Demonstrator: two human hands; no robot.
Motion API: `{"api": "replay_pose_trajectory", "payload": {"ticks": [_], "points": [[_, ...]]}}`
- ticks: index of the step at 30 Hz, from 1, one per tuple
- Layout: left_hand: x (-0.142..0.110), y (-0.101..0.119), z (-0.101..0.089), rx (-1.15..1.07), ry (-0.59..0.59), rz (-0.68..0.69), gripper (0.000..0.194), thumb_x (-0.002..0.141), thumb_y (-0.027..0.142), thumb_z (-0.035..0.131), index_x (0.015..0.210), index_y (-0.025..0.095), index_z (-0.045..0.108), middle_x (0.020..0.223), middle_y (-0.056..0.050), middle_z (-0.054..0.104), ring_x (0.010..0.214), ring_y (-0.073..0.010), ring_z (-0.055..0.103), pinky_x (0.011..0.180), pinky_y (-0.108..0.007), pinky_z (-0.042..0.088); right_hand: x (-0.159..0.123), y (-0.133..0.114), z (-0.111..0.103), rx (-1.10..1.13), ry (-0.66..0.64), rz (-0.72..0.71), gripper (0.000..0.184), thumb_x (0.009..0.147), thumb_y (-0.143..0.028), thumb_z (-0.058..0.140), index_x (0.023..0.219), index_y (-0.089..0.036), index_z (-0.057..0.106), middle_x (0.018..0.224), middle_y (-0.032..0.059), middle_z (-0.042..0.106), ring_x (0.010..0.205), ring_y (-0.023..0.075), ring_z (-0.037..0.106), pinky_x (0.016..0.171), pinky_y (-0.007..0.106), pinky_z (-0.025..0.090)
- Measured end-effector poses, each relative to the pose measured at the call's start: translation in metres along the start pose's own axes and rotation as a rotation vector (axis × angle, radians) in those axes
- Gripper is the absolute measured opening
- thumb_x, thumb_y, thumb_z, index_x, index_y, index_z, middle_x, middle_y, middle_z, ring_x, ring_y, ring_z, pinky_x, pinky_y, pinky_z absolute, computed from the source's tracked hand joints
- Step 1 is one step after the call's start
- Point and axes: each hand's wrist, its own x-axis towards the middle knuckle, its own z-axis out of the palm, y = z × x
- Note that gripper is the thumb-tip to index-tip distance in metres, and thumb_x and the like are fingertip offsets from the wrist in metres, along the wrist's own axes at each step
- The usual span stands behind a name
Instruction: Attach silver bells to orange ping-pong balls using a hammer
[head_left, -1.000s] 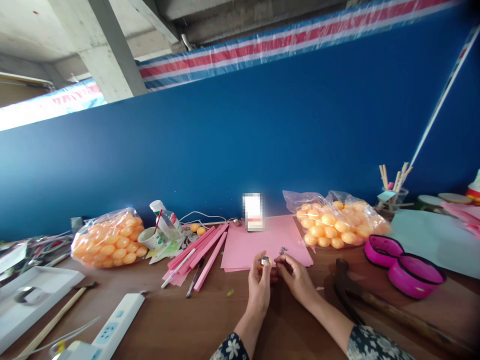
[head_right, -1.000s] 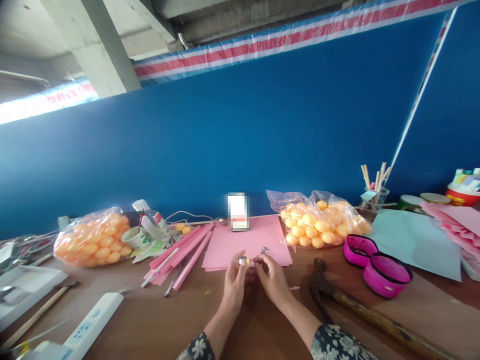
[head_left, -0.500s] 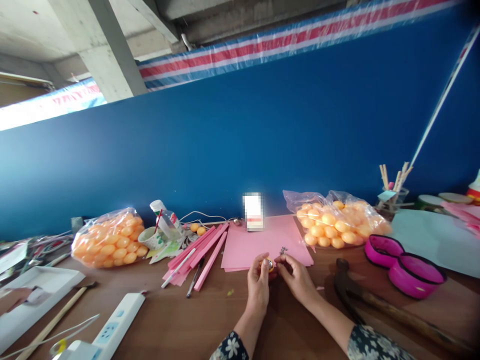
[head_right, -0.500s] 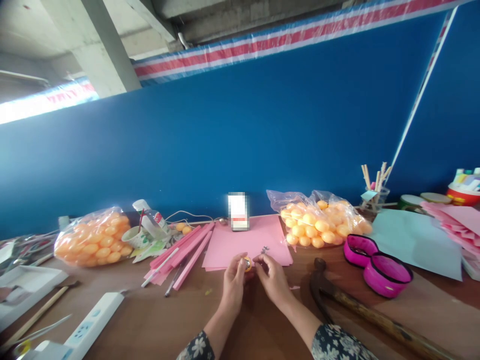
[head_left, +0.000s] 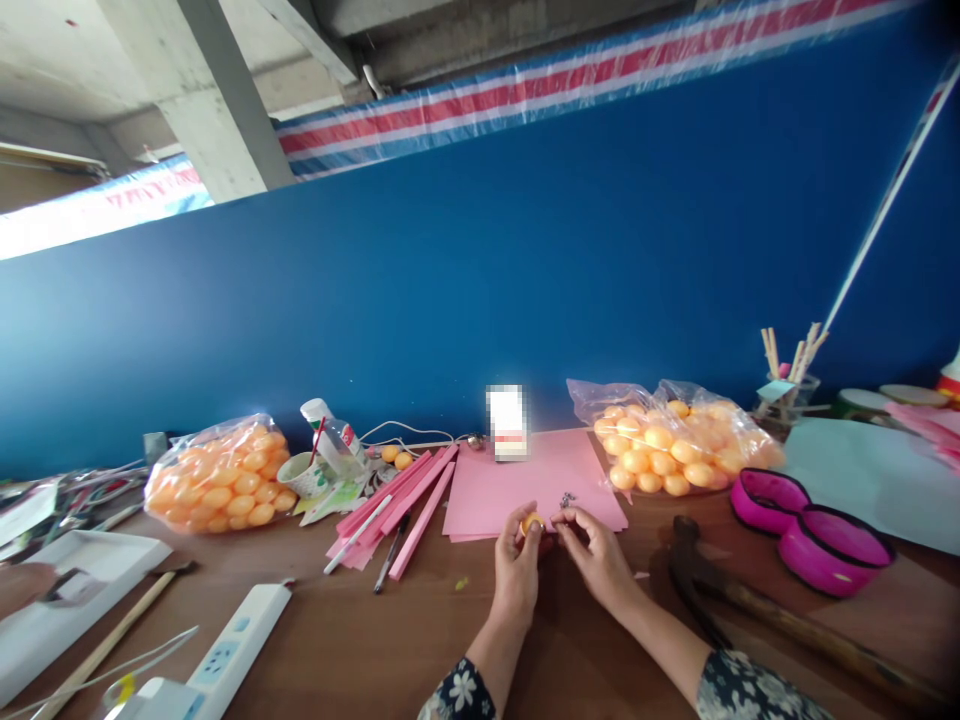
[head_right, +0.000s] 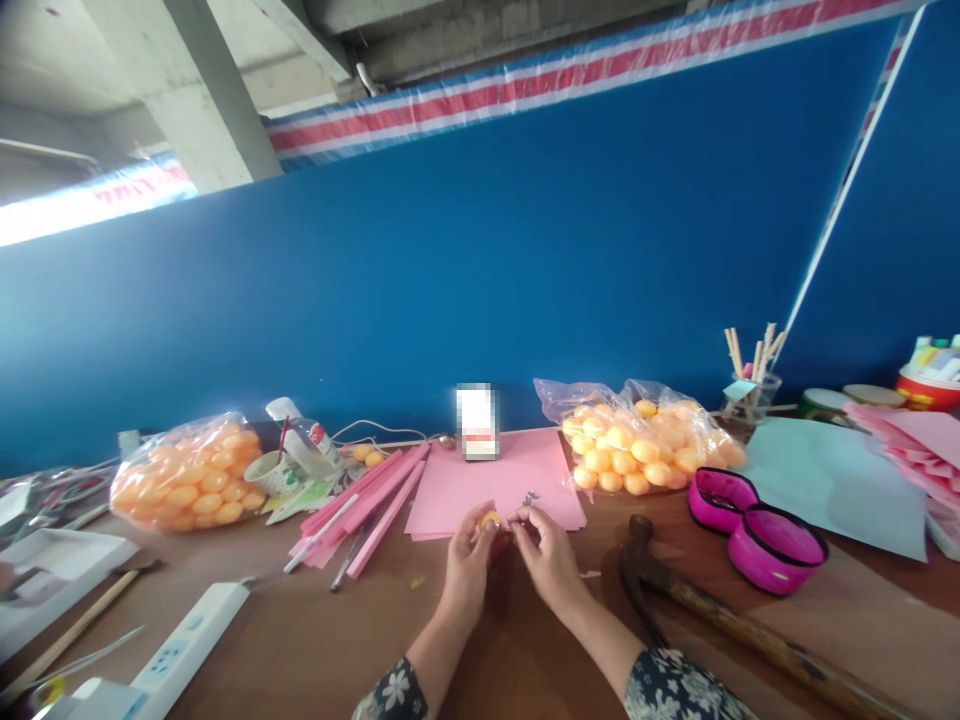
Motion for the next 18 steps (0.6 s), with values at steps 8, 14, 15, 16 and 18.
{"api": "replay_pose_trajectory", "payload": {"ticks": [8,14,15,16,18], "points": [[0.0025,-0.0034,-0.0038,0.105,0.028,0.026,0.047,0.067,0.038,0.068,0.107,0.015,0.061,0.099,-0.011,0.066,0.093,-0.0232,0.062,0.084,-0.036,0.048,0.0002,-0.0041,-0.0004,0.01,0.026,-0.023,0.018,0.083,-0.036,0.048,0.082,-0.019,0.056,0.08,0.0044,0.063,0.075,0.0187,0.059,0.072,0.028,0.047],[0.0012,-0.0009,-0.0002,0.054,0.05,0.012,0.057,0.068,0.037,0.067,0.118,0.014,0.054,0.089,-0.01,0.068,0.083,-0.0193,0.064,0.081,-0.034,0.049,0.0014,-0.0006,-0.001,0.049,-0.016,0.002,0.019,0.085,-0.035,0.046,0.087,-0.02,0.057,0.082,0.0038,0.063,0.075,0.0181,0.06,0.074,0.028,0.047],[0.0011,-0.0007,0.0002,0.041,0.047,0.01,0.058,0.068,0.035,0.068,0.12,0.015,0.052,0.089,-0.009,0.068,0.083,-0.0185,0.064,0.082,-0.034,0.049,0.0018,0.0001,-0.0011,0.053,-0.014,0.006,0.018,0.084,-0.035,0.047,0.087,-0.02,0.057,0.082,0.0036,0.063,0.076,0.0182,0.06,0.075,0.028,0.046],[0.0012,-0.0006,0.0005,0.036,0.046,0.013,0.06,0.067,0.034,0.069,0.121,0.015,0.051,0.09,-0.009,0.068,0.083,-0.018,0.064,0.083,-0.033,0.048,0.0022,0.0008,-0.0012,0.054,-0.006,0.008,0.018,0.084,-0.035,0.047,0.086,-0.02,0.056,0.082,0.0035,0.063,0.077,0.0184,0.059,0.075,0.028,0.046],[0.0017,-0.0009,0.0002,0.054,0.042,0.029,0.062,0.065,0.03,0.07,0.122,0.015,0.049,0.089,-0.008,0.067,0.083,-0.0172,0.064,0.084,-0.033,0.048,0.0029,0.0022,-0.0014,0.059,0.01,0.014,0.017,0.083,-0.035,0.049,0.084,-0.019,0.056,0.082,0.0032,0.062,0.079,0.0188,0.059,0.076,0.029,0.046]]}}
